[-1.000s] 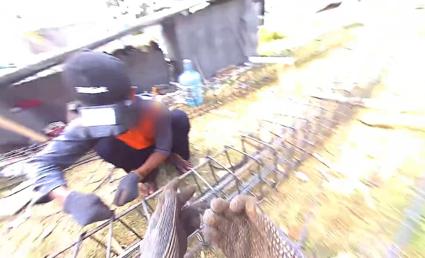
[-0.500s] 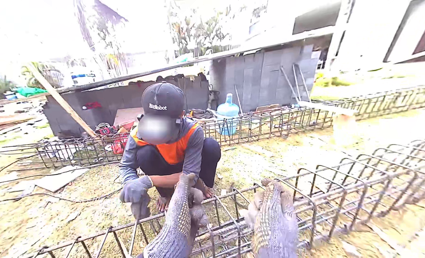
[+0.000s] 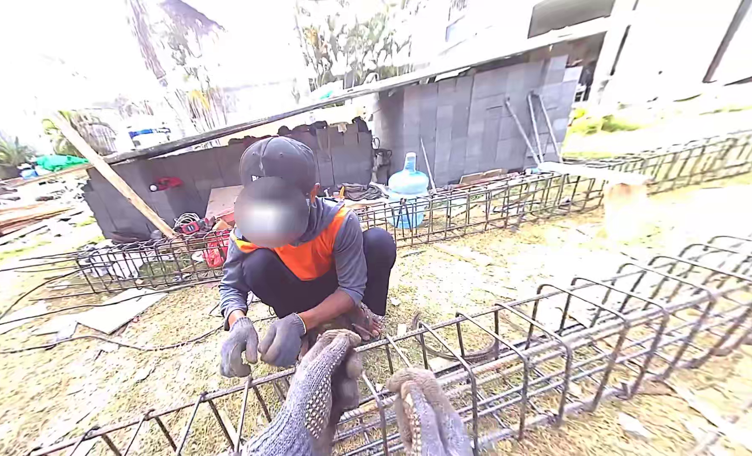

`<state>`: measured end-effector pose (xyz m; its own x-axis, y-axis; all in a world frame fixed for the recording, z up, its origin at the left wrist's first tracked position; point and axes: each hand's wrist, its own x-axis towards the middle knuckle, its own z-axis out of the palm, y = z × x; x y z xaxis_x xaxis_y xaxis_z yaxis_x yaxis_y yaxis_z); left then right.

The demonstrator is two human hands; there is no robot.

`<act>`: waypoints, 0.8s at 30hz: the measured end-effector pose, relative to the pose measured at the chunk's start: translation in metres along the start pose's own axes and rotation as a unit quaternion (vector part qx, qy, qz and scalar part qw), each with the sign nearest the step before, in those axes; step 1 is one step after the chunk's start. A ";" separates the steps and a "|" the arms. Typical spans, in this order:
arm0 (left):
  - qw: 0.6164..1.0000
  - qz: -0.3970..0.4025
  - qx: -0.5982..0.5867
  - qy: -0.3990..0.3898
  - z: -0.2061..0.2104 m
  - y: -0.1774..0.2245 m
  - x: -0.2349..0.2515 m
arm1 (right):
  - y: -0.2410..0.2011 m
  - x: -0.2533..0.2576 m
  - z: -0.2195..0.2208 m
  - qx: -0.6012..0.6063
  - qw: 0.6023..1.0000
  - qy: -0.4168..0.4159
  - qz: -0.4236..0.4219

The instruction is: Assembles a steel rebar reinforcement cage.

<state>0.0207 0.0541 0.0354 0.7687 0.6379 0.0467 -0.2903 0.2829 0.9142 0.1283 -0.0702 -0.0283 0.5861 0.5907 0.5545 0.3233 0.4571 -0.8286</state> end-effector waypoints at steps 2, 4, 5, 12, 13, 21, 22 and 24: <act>1.000 0.001 -0.009 -0.019 0.002 -0.007 0.002 | 0.006 -0.005 0.005 -0.023 1.000 0.002 0.011; 0.999 0.014 -0.009 -0.030 0.004 -0.012 0.003 | 0.012 -0.010 0.010 -0.034 0.999 -0.003 0.027; 0.999 0.020 -0.010 -0.028 0.005 -0.014 0.002 | 0.014 -0.013 0.012 -0.037 0.999 -0.006 0.034; 0.999 0.042 0.022 0.001 0.008 -0.025 0.000 | 0.029 -0.026 0.026 0.006 0.994 0.008 0.105; 0.999 0.042 0.024 0.008 0.009 -0.025 0.000 | 0.029 -0.027 0.026 0.002 0.993 0.003 0.120; 0.996 0.055 0.059 0.033 0.005 -0.024 0.002 | 0.009 -0.019 0.029 -0.109 0.969 -0.072 0.208; 0.996 0.054 0.066 0.040 0.005 -0.024 0.002 | 0.010 -0.019 0.030 -0.118 0.970 -0.076 0.198; 0.994 0.057 0.073 0.052 0.005 -0.023 0.002 | 0.014 -0.019 0.032 -0.123 0.971 -0.080 0.188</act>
<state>0.0323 0.0453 0.0166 0.6706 0.7321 0.1196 -0.2809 0.1015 0.9543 0.0979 -0.0541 -0.0485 0.5810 0.7894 0.1983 0.2884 0.0282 -0.9571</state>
